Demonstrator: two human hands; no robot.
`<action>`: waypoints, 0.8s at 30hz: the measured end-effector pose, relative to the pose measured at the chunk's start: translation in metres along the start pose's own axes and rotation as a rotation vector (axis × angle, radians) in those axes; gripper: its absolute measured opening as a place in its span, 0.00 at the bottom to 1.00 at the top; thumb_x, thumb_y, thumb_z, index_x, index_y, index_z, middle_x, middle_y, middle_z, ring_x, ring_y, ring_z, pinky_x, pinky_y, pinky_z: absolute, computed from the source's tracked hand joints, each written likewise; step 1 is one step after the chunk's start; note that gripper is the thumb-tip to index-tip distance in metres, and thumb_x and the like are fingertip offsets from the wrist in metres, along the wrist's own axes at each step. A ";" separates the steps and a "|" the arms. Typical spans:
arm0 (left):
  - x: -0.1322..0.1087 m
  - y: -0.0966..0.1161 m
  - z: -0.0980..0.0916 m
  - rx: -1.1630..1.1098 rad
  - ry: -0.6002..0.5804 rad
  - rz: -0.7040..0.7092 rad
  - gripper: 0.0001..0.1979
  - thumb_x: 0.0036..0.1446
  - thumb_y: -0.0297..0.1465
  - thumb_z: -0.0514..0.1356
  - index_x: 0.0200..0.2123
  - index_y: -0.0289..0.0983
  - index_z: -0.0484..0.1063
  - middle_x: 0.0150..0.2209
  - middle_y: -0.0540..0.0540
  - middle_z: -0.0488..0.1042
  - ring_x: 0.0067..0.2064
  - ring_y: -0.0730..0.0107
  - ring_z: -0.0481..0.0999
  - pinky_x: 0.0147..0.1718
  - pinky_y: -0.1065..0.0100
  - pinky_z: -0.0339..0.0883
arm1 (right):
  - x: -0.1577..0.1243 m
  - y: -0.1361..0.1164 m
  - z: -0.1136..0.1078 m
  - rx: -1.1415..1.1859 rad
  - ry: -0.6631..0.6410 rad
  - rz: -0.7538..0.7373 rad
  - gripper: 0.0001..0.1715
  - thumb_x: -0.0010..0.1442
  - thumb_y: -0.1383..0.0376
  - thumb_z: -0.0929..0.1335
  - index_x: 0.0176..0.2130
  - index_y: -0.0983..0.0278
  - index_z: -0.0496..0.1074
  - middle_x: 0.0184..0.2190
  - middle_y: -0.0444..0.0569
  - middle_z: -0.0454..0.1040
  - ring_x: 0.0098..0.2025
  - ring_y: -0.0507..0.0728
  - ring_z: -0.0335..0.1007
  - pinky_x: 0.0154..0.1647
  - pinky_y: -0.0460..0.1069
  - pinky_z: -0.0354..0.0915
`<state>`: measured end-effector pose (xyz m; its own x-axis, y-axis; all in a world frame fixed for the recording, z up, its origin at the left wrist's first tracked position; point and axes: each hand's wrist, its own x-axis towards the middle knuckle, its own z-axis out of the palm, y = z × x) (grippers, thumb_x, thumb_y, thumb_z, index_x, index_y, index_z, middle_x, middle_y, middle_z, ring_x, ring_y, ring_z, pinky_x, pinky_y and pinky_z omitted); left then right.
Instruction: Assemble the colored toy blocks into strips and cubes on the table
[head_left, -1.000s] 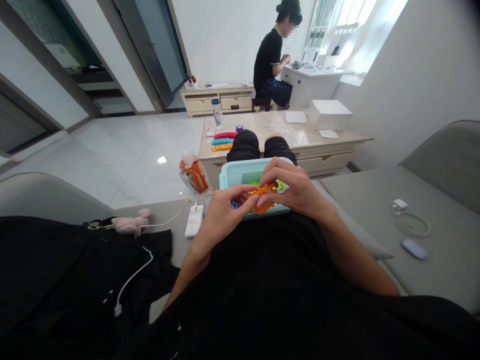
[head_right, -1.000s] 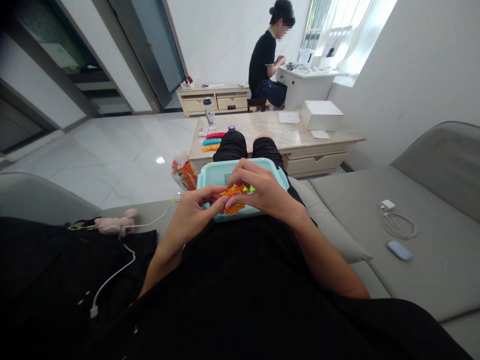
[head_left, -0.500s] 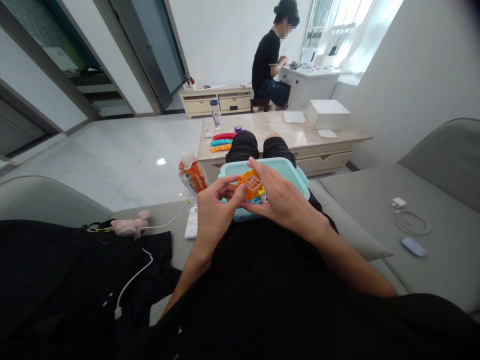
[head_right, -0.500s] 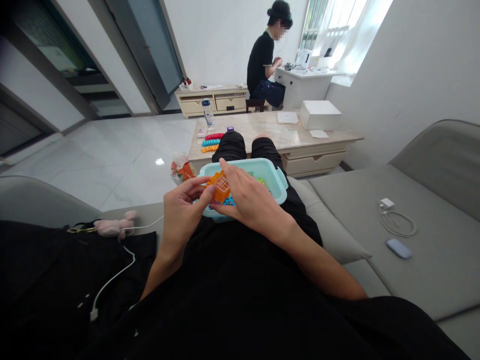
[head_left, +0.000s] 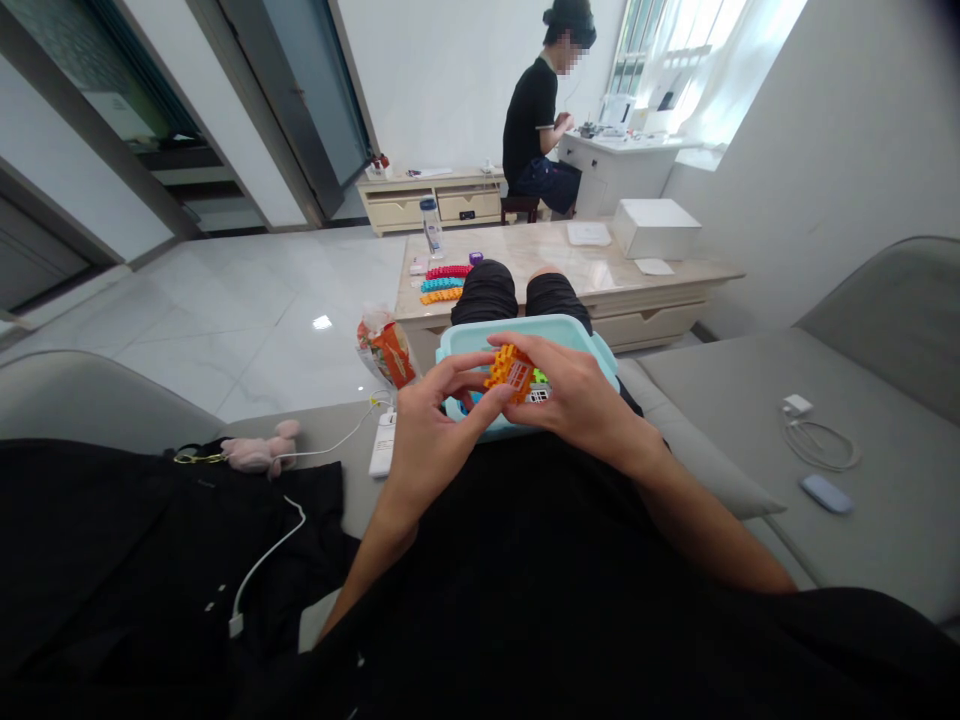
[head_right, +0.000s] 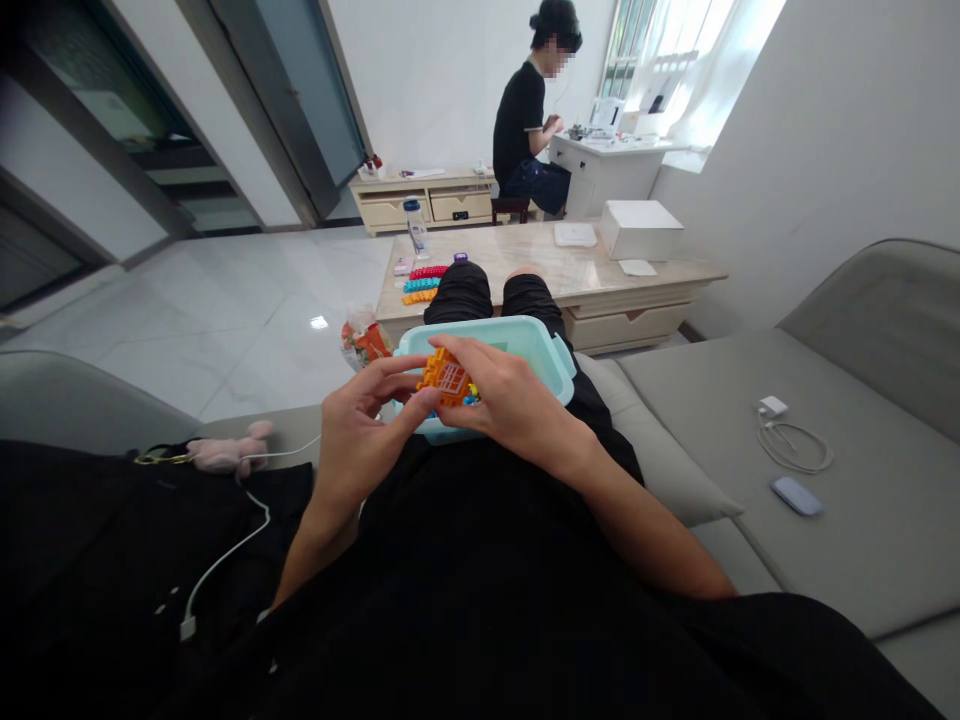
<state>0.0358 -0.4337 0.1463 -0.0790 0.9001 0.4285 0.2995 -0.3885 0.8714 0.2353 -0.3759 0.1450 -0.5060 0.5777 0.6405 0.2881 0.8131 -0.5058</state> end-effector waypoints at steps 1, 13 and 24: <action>0.001 0.001 -0.003 -0.070 -0.033 -0.022 0.21 0.63 0.47 0.72 0.53 0.40 0.84 0.43 0.42 0.87 0.43 0.58 0.87 0.43 0.63 0.80 | 0.001 -0.002 -0.004 0.018 -0.008 -0.007 0.36 0.65 0.62 0.77 0.69 0.53 0.71 0.62 0.51 0.80 0.61 0.66 0.80 0.65 0.59 0.76; 0.001 -0.006 -0.003 -0.485 -0.352 -0.272 0.34 0.53 0.56 0.76 0.53 0.37 0.84 0.47 0.35 0.86 0.52 0.42 0.87 0.47 0.55 0.84 | 0.002 -0.009 -0.018 0.173 -0.175 -0.106 0.35 0.66 0.60 0.78 0.68 0.49 0.73 0.67 0.47 0.77 0.68 0.66 0.75 0.72 0.62 0.72; 0.003 -0.007 -0.001 -0.554 -0.315 -0.248 0.33 0.52 0.42 0.80 0.59 0.36 0.80 0.53 0.37 0.86 0.53 0.49 0.86 0.53 0.59 0.80 | 0.005 -0.007 -0.018 0.138 -0.132 -0.139 0.36 0.66 0.59 0.79 0.69 0.55 0.73 0.67 0.52 0.77 0.68 0.66 0.76 0.73 0.60 0.71</action>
<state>0.0323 -0.4290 0.1422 0.2235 0.9573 0.1832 -0.2290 -0.1311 0.9646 0.2452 -0.3775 0.1618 -0.6372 0.4394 0.6332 0.0990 0.8614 -0.4982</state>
